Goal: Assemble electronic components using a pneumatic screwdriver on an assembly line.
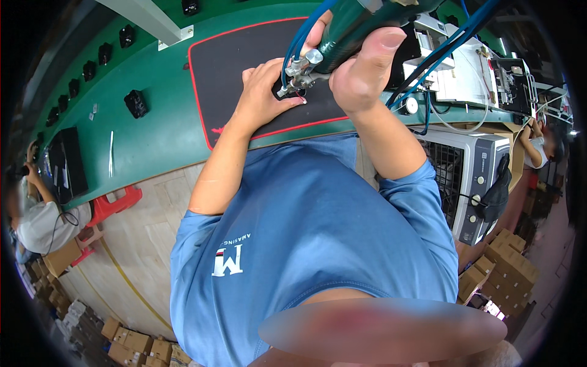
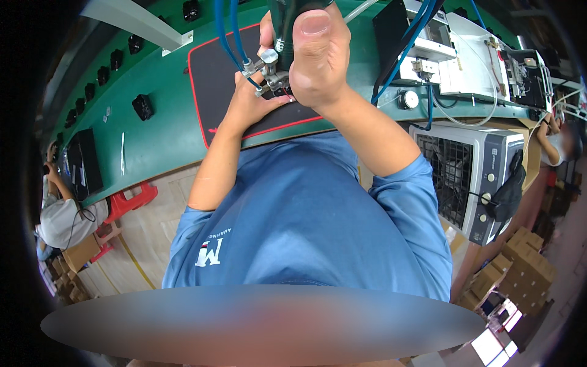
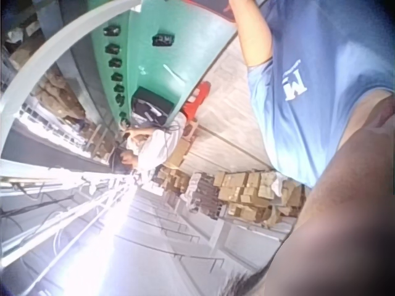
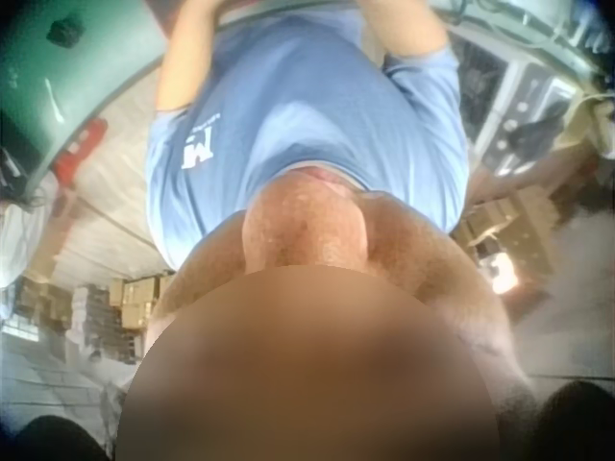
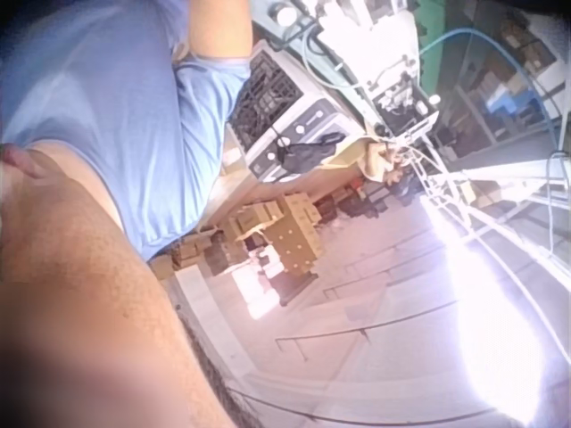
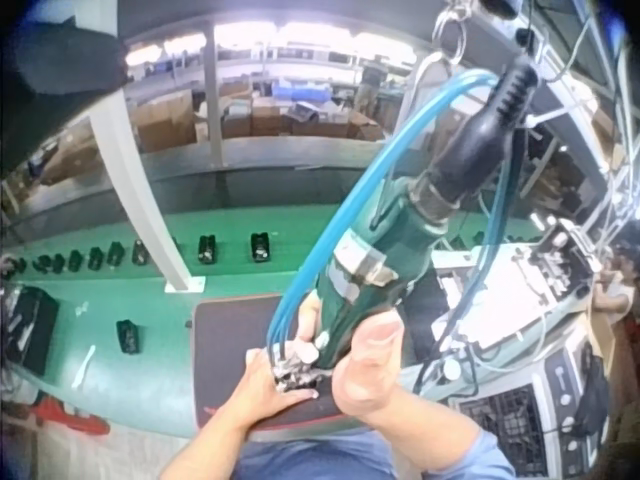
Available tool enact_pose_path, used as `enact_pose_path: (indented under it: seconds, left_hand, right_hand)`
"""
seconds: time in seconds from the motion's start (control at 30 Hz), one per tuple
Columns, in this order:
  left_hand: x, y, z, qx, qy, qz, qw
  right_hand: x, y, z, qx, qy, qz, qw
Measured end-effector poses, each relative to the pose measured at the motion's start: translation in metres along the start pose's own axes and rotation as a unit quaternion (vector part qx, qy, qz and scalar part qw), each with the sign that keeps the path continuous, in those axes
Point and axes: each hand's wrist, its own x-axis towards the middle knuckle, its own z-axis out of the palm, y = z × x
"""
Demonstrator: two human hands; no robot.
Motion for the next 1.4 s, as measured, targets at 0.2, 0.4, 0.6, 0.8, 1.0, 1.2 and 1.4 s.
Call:
enact_pose_path:
  seconds: [0.2, 0.4, 0.6, 0.8, 1.0, 1.2, 1.4]
  left_hand:
    - [0.0, 0.001, 0.001, -0.015, 0.03, 0.014, 0.999]
    - [0.001, -0.002, 0.001, -0.01, 0.022, 0.015, 1.0]
    - [0.003, -0.009, 0.006, -0.054, -0.01, -0.042, 0.998]
    - [0.003, -0.003, 0.003, -0.02, 0.003, -0.025, 0.999]
    - [-0.001, 0.001, 0.001, -0.004, 0.002, -0.023, 1.0]
    - [0.003, -0.01, 0.007, -0.042, 0.006, 0.011, 0.999]
    - [0.003, -0.008, 0.006, -0.068, 0.006, 0.007, 0.998]
  right_hand:
    - [-0.003, 0.007, 0.001, 0.005, 0.008, -0.003, 1.0]
    - [-0.006, 0.014, 0.001, 0.01, 0.016, -0.01, 1.0]
    - [-0.027, 0.045, -0.019, 0.006, 0.072, -0.042, 0.996]
    - [0.0, 0.011, -0.012, 0.03, -0.01, -0.001, 0.999]
    - [0.035, -0.047, 0.023, 0.143, -0.013, -0.003, 0.99]
    - [0.007, 0.007, 0.033, 0.09, 0.169, 0.005, 0.981]
    - [-0.003, 0.028, 0.006, -0.006, 0.009, -0.004, 1.0]
